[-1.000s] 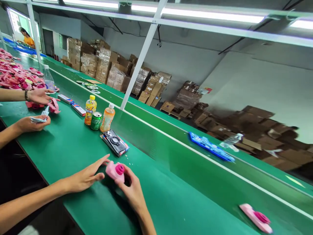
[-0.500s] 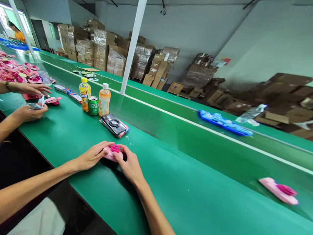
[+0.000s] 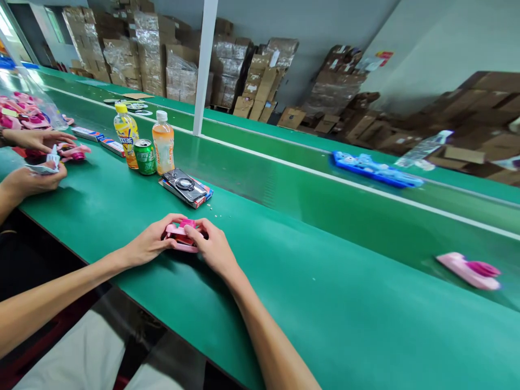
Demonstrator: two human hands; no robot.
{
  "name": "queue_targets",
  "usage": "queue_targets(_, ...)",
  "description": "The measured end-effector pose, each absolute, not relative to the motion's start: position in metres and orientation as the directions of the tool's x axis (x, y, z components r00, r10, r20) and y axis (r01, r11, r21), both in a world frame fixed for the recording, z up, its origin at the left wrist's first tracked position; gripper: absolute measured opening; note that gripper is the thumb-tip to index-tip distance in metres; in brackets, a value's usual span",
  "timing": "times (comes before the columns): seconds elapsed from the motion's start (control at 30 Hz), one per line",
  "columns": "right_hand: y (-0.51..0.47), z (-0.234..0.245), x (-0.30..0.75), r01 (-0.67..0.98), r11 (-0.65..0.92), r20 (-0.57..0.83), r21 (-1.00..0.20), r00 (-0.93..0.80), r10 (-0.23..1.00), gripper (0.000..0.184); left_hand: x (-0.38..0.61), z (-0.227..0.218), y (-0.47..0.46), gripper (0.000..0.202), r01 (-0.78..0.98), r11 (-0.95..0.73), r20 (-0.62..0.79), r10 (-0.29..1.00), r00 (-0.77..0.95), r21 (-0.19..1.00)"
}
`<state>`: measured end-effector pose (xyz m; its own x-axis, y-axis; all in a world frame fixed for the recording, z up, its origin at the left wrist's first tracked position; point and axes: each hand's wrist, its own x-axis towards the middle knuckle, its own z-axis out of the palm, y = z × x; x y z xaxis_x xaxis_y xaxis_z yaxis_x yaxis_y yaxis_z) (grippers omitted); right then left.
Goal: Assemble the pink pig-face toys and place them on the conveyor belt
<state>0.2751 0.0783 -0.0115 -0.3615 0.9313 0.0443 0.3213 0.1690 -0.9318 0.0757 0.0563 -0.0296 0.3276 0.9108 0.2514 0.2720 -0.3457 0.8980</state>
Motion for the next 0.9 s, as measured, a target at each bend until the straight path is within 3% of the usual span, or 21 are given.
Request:
queue_targets(0.37, 0.079, -0.007, 0.283, 0.416, 0.271, 0.057, -0.868, -0.458, 0.887, 0.047, 0.076, -0.024, 0.056, 0.068, 0.379, -0.268, 0.179, 0.951, 0.252, 0.886)
queue_targets(0.53, 0.074, -0.007, 0.283, 0.427, 0.278, 0.079, -0.861, -0.428, 0.901, 0.045, 0.076, -0.025, 0.058, 0.067, 0.357, -0.270, 0.212, 0.958, 0.194, 0.894)
queue_targets(0.63, 0.079, -0.010, 0.290, 0.378, 0.285, 0.126, -0.881, -0.395, 0.910, 0.044, 0.077, -0.029, 0.058, 0.074, 0.250, -0.235, 0.177, 0.956, 0.234, 0.939)
queue_targets(0.7, 0.092, -0.013, 0.309, 0.423, 0.299, 0.173, -0.855, -0.311, 0.935, 0.049, 0.078, -0.033, 0.059, 0.078, 0.155, -0.196, 0.151, 0.954, 0.260, 0.968)
queue_targets(0.77, 0.115, -0.016, 0.341, 0.583, 0.260, 0.228, -0.770, -0.128, 0.965, 0.057, 0.079, -0.036, 0.061, 0.077, 0.118, -0.168, 0.132, 0.954, 0.270, 0.979)
queue_targets(0.9, 0.167, -0.013, 0.423, 0.805, 0.000, 0.328, -0.594, 0.243, 0.913, 0.076, 0.080, -0.037, 0.063, 0.069, 0.182, -0.167, 0.100, 0.939, 0.328, 0.969)
